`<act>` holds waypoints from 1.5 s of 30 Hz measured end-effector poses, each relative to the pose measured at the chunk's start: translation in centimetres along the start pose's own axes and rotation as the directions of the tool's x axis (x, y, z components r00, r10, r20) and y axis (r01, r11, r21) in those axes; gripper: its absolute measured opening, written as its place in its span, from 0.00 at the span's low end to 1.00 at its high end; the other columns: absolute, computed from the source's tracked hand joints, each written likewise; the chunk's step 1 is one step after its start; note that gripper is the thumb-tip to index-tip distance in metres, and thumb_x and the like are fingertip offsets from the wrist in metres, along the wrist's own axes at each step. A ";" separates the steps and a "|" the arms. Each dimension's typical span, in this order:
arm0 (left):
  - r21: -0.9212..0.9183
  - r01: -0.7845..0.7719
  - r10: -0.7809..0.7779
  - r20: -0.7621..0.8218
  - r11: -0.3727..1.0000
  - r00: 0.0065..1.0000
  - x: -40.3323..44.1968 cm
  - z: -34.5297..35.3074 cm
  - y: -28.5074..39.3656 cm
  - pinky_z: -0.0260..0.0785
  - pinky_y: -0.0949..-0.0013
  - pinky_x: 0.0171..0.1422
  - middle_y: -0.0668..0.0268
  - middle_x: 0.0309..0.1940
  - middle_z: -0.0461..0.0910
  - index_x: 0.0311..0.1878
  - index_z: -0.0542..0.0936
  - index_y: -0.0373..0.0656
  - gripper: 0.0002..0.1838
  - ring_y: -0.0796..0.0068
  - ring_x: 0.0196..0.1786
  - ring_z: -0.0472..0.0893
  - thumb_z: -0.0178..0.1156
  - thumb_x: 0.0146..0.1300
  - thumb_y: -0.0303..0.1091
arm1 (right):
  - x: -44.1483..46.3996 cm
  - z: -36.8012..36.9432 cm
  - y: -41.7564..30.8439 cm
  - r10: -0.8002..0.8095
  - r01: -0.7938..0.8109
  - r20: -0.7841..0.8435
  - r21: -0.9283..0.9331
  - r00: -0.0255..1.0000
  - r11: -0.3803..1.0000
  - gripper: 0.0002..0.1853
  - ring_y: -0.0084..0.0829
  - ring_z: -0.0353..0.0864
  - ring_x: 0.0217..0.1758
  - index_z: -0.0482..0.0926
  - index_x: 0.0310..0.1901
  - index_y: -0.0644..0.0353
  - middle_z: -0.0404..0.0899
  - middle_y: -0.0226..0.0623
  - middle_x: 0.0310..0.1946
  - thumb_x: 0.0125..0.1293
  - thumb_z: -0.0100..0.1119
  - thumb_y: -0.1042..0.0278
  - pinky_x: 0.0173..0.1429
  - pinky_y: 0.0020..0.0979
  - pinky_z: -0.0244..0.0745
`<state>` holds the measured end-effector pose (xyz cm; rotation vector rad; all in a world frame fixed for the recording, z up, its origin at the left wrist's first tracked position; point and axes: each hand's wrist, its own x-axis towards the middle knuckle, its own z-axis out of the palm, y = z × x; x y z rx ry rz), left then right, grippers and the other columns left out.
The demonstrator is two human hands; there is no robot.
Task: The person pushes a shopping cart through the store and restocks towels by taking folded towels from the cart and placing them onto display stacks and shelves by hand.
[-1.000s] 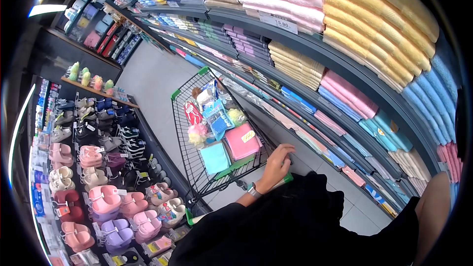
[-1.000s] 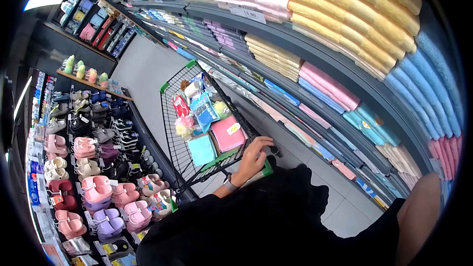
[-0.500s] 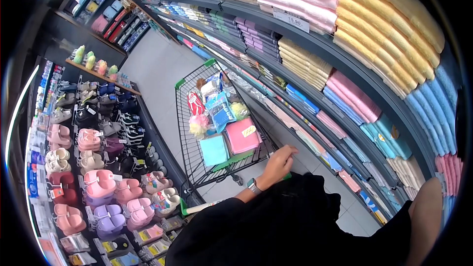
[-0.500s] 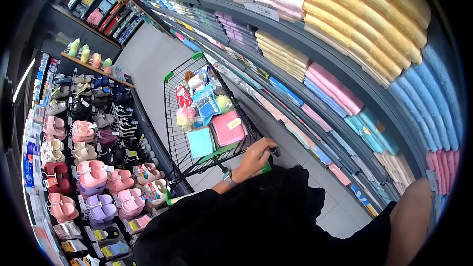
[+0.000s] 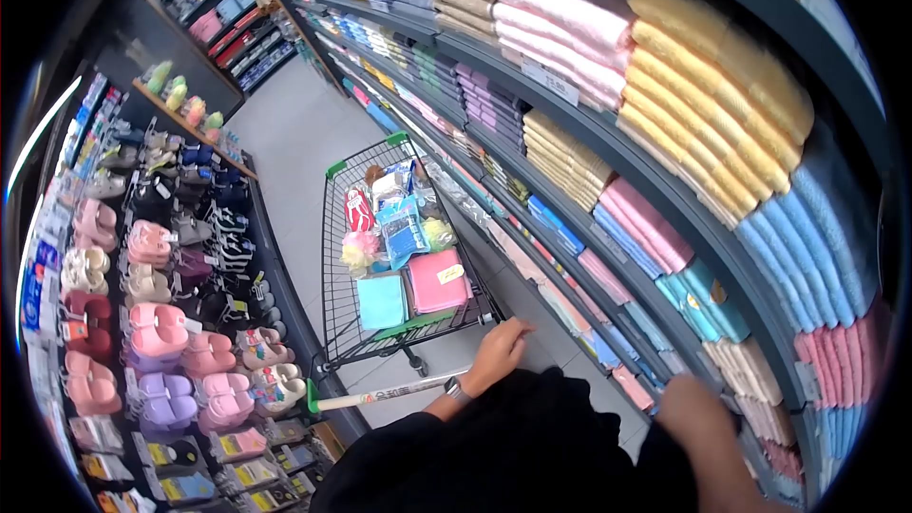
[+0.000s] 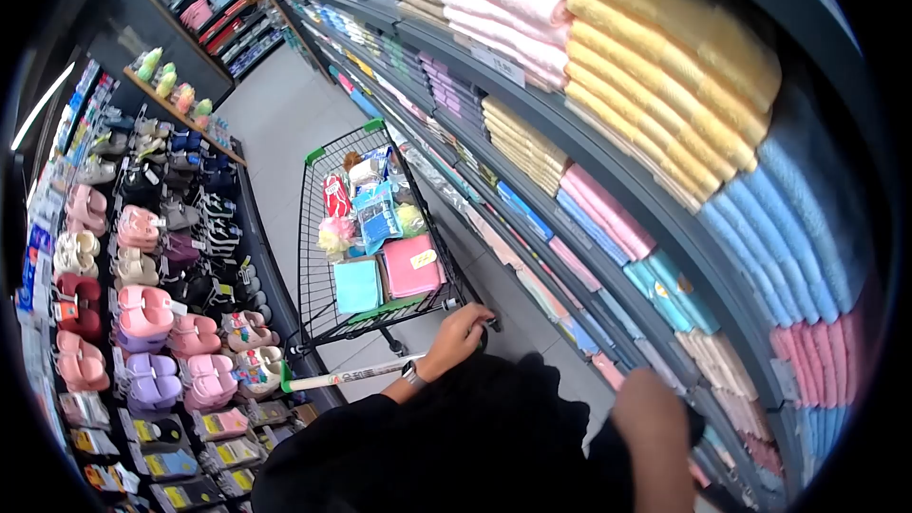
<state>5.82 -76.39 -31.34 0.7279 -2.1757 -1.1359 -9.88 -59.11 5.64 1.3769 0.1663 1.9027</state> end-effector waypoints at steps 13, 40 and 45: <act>0.354 0.231 -0.278 0.086 0.906 0.957 -12.3 -8.0 -5.7 0.71 0.48 0.40 0.54 0.35 0.81 0.48 0.77 0.43 0.17 0.46 0.38 0.81 0.62 0.62 0.44 | -32.5 -4.8 -13.4 0.747 -0.670 0.313 -0.705 -0.587 -0.231 0.11 0.43 0.79 0.54 0.77 0.49 0.61 0.79 0.43 0.47 0.67 0.53 0.72 0.59 0.36 0.72; 0.045 0.295 -0.224 0.762 0.954 0.608 -13.5 -16.4 -14.1 0.71 0.50 0.46 0.49 0.34 0.81 0.45 0.75 0.42 0.13 0.44 0.41 0.80 0.61 0.60 0.37 | -43.7 3.1 -21.3 0.849 -0.123 0.081 -0.992 -0.522 0.019 0.11 0.48 0.78 0.19 0.76 0.23 0.55 0.77 0.42 0.16 0.61 0.57 0.61 0.25 0.48 0.70; 0.171 0.357 -0.359 0.741 0.918 0.568 -14.3 -16.6 -13.4 0.72 0.52 0.47 0.49 0.36 0.82 0.43 0.79 0.40 0.18 0.47 0.42 0.81 0.62 0.56 0.44 | -42.9 2.7 -21.9 0.824 -0.212 0.176 -0.975 -0.539 0.069 0.12 0.47 0.78 0.21 0.76 0.23 0.56 0.78 0.41 0.17 0.61 0.57 0.61 0.27 0.48 0.70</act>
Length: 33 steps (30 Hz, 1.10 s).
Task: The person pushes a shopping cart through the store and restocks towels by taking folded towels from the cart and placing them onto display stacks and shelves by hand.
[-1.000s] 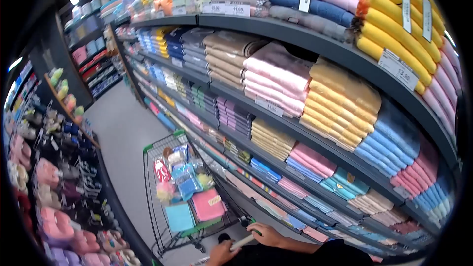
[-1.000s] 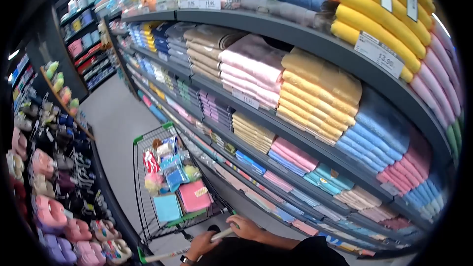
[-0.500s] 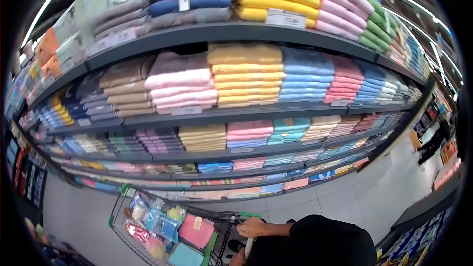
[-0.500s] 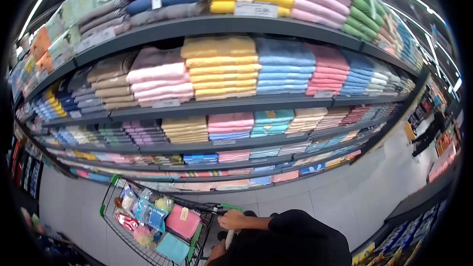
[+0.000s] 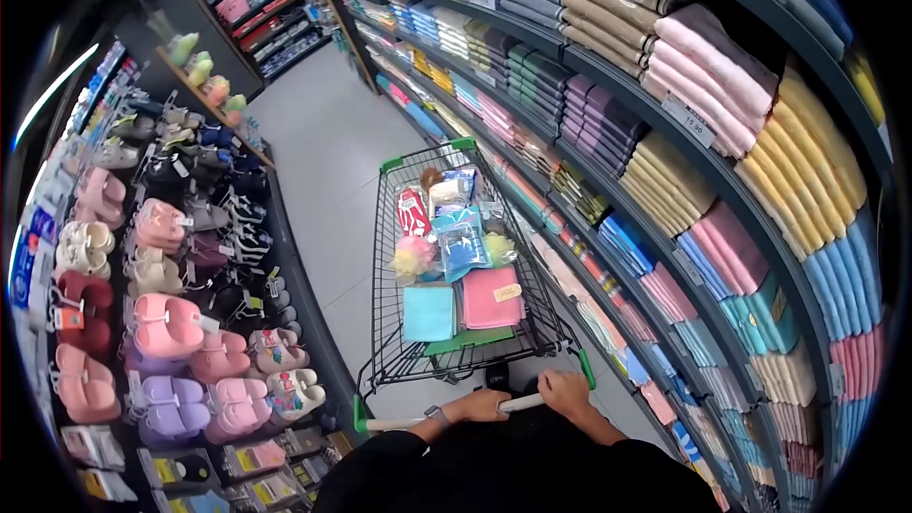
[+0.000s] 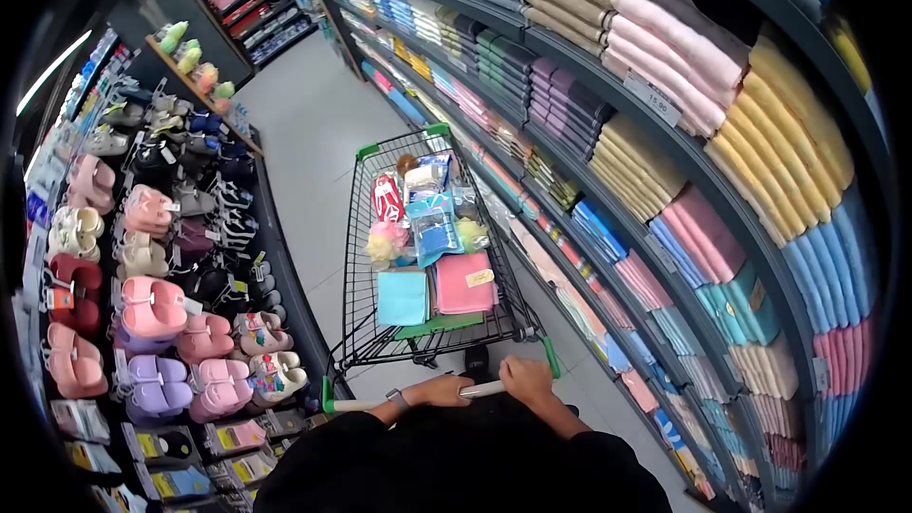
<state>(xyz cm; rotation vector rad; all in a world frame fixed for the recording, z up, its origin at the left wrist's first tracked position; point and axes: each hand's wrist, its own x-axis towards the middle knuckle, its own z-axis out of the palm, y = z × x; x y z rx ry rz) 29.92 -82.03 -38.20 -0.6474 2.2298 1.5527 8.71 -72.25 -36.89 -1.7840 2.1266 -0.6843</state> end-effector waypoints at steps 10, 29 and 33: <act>0.048 0.139 -0.129 -0.167 0.989 0.977 -3.1 1.9 2.4 0.73 0.56 0.50 0.52 0.40 0.84 0.52 0.78 0.45 0.27 0.51 0.45 0.83 0.61 0.61 0.57 | -1.9 -0.2 0.2 -0.160 0.159 0.014 0.061 0.987 0.985 0.11 0.48 0.77 0.19 0.77 0.25 0.53 0.78 0.41 0.17 0.62 0.57 0.59 0.25 0.50 0.70; -0.358 0.223 -0.404 -0.584 0.907 0.704 0.1 -10.6 -24.9 0.72 0.65 0.56 0.52 0.47 0.84 0.50 0.81 0.31 0.21 0.62 0.49 0.82 0.59 0.62 0.40 | -0.4 0.3 -0.1 0.011 -0.010 0.034 -0.016 0.999 1.000 0.12 0.47 0.78 0.18 0.81 0.27 0.51 0.78 0.40 0.16 0.63 0.55 0.55 0.25 0.49 0.72; -0.267 0.409 -0.486 -0.558 0.873 0.673 2.9 -12.8 -32.4 0.68 0.56 0.65 0.38 0.53 0.78 0.53 0.78 0.26 0.30 0.46 0.60 0.77 0.60 0.57 0.45 | 1.6 1.1 -0.8 0.019 -0.020 -0.017 -0.059 1.000 0.998 0.11 0.45 0.78 0.17 0.79 0.25 0.52 0.78 0.38 0.15 0.61 0.58 0.58 0.23 0.46 0.72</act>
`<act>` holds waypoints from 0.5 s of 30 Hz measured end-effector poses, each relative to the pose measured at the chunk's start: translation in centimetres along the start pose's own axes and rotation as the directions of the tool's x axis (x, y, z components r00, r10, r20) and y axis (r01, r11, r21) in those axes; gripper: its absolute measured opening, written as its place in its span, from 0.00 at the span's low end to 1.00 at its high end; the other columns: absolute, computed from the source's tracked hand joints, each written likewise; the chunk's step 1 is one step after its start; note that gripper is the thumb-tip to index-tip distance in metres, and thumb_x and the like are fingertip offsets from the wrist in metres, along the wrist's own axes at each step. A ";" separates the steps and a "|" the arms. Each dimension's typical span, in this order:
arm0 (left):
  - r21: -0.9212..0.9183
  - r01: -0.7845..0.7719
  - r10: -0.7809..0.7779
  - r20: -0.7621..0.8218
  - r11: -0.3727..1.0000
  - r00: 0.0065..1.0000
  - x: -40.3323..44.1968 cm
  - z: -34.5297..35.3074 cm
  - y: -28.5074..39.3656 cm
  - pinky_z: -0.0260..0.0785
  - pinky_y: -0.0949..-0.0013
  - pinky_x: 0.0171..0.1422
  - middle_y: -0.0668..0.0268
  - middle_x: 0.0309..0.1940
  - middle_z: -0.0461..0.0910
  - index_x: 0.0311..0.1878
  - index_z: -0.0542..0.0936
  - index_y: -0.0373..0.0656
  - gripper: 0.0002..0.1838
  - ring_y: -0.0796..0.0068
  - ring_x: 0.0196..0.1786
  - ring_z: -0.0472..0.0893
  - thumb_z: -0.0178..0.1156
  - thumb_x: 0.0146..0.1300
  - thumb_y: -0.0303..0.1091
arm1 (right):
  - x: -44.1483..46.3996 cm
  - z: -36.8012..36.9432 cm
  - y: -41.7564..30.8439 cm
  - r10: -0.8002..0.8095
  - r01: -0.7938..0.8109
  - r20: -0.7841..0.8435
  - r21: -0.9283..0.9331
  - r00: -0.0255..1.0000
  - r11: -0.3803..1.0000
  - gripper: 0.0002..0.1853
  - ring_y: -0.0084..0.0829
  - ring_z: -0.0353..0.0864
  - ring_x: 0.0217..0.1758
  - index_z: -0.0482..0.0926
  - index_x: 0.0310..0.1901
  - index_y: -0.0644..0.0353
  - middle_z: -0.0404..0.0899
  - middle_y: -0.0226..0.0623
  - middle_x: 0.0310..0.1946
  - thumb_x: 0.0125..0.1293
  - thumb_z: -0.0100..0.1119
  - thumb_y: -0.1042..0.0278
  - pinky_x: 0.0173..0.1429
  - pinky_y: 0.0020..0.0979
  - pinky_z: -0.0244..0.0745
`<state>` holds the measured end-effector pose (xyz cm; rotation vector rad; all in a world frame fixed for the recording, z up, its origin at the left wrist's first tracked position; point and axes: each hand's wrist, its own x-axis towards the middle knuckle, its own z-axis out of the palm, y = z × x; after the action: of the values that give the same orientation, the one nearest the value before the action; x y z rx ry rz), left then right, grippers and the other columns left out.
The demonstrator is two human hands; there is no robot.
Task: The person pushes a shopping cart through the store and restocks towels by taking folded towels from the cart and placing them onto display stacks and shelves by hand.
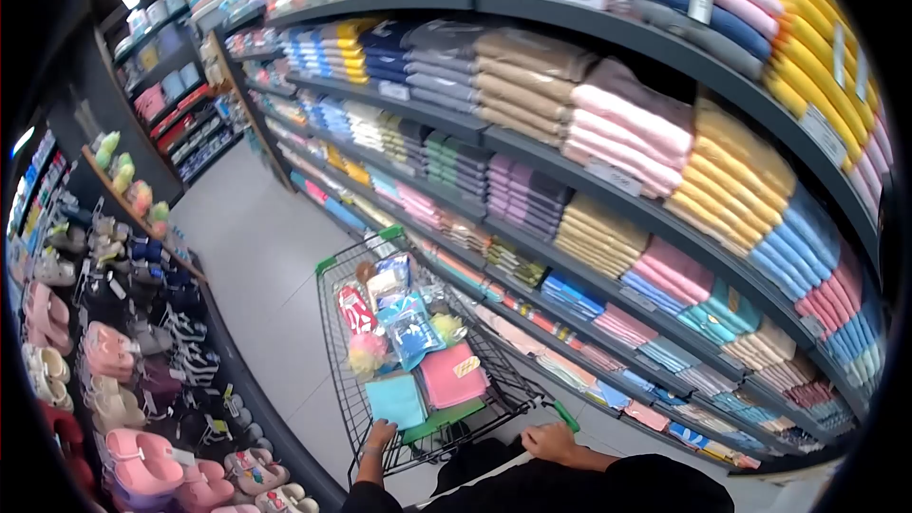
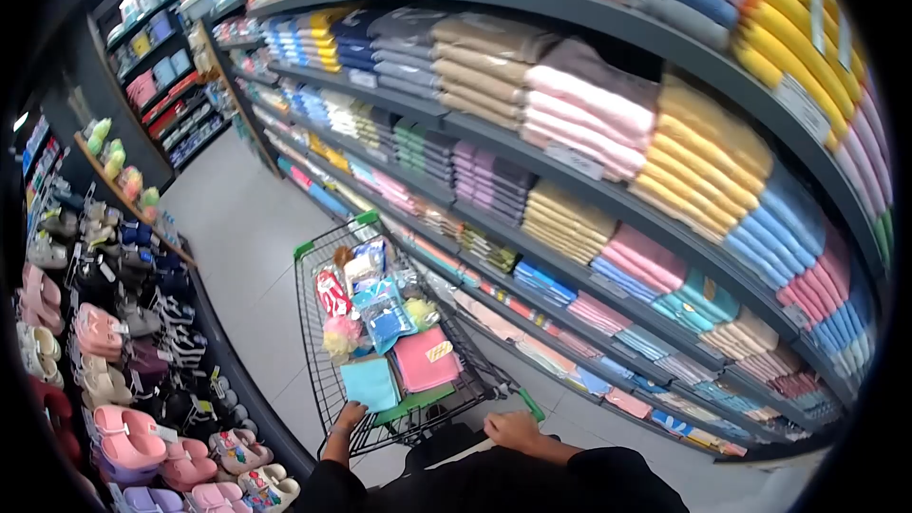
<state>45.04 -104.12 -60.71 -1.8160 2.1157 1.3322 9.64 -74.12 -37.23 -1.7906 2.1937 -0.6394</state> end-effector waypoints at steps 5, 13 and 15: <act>0.030 -0.086 0.087 -0.031 0.996 0.996 4.0 -0.7 -4.2 0.71 0.50 0.59 0.35 0.47 0.79 0.51 0.79 0.33 0.27 0.39 0.55 0.78 0.54 0.58 0.48 | 3.9 1.5 -2.3 0.020 -0.020 -0.007 -0.075 1.000 0.997 0.11 0.44 0.78 0.17 0.77 0.22 0.54 0.77 0.38 0.15 0.59 0.59 0.60 0.22 0.44 0.71; 0.025 0.002 -0.002 0.017 1.000 1.000 8.4 -5.0 -3.6 0.72 0.52 0.59 0.41 0.47 0.80 0.50 0.81 0.39 0.23 0.42 0.54 0.79 0.56 0.56 0.45 | 8.1 3.8 -4.9 0.053 -0.056 -0.032 -0.082 0.998 0.995 0.11 0.44 0.77 0.18 0.76 0.21 0.54 0.77 0.39 0.15 0.59 0.59 0.63 0.23 0.44 0.69; 0.065 0.092 -0.096 0.050 0.994 0.994 8.2 -6.2 -2.7 0.72 0.53 0.60 0.41 0.47 0.81 0.49 0.82 0.37 0.25 0.44 0.55 0.80 0.57 0.54 0.45 | 9.2 3.4 -5.9 0.113 -0.113 -0.004 -0.070 0.994 0.991 0.11 0.45 0.78 0.18 0.76 0.21 0.54 0.76 0.40 0.15 0.60 0.59 0.63 0.23 0.45 0.70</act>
<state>47.63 -114.20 -62.81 -1.8103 1.9959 1.2634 14.27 -84.55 -36.63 -1.6832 2.3253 -0.5440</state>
